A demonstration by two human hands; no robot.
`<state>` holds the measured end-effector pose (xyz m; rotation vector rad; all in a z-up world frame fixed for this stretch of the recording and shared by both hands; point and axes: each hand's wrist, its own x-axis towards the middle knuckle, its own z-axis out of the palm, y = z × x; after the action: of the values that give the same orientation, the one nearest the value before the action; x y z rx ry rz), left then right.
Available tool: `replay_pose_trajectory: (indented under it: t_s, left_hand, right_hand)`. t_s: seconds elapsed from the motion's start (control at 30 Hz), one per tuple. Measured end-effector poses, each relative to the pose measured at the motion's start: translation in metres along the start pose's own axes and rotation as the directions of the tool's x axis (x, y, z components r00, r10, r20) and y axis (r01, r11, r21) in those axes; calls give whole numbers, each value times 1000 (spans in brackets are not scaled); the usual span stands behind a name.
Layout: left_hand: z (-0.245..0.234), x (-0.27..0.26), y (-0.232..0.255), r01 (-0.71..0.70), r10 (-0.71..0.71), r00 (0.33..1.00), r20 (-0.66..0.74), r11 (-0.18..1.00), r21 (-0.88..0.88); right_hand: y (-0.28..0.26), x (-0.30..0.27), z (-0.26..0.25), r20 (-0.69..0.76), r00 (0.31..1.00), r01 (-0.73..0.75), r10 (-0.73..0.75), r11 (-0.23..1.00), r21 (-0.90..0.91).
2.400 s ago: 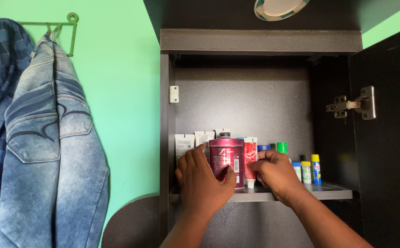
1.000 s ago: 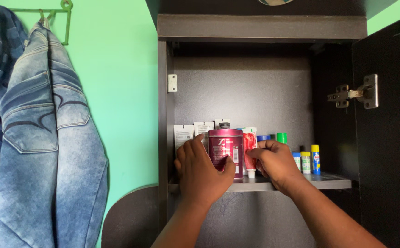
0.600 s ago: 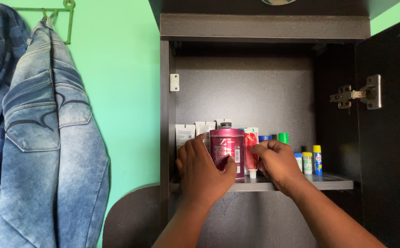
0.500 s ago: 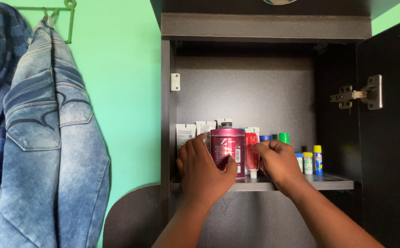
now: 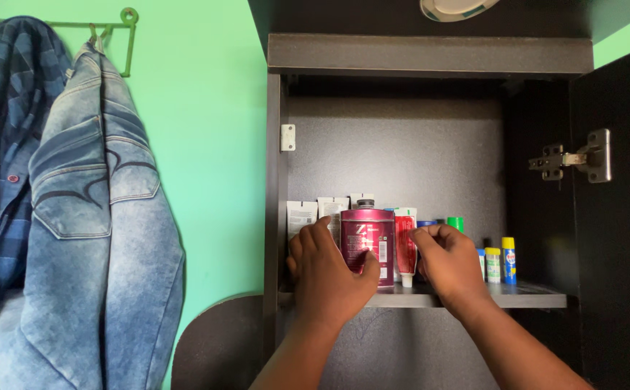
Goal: The person organizes various toiletries and bottles inside a dark grey wall-mounted cabinet. They pick up items from a lower rotating rack and place them onto the main shelf, arranging them in a row. The person handles multiple small bottles, tubes, and a large pink container, positioning them carefully within the cabinet.
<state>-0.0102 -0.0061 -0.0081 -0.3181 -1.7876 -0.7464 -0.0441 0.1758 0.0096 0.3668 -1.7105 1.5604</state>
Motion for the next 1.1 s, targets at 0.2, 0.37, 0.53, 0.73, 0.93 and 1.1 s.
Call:
replay_pose_trajectory:
  t_s: [0.2,0.37,0.53,0.73,0.93,1.1]
  left_hand:
    - [-1,1,-2,38,-37,998,45,999,-30]
    - [0,-10,-13,-280,231,946,-230,936,-214]
    - [-22,-43,-25,-332,261,935,-238,882,-336]
    - [-57,-92,-48,-351,293,932,-211,876,-330]
    - [-77,-148,-81,-149,132,989,-69,916,-374]
    - [-78,-198,-114,111,-91,993,74,932,-345]
  right_hand:
    - [1,-8,1,-124,986,103,-108,993,-49]
    - [15,-7,-2,-185,964,159,-190,973,-169]
    - [19,3,-1,-137,974,168,-181,981,-99]
    - [23,7,-1,-121,971,205,-207,978,-32]
    - [25,4,-4,-105,965,237,-241,970,-48]
    - [36,13,-6,-68,956,287,-285,958,20]
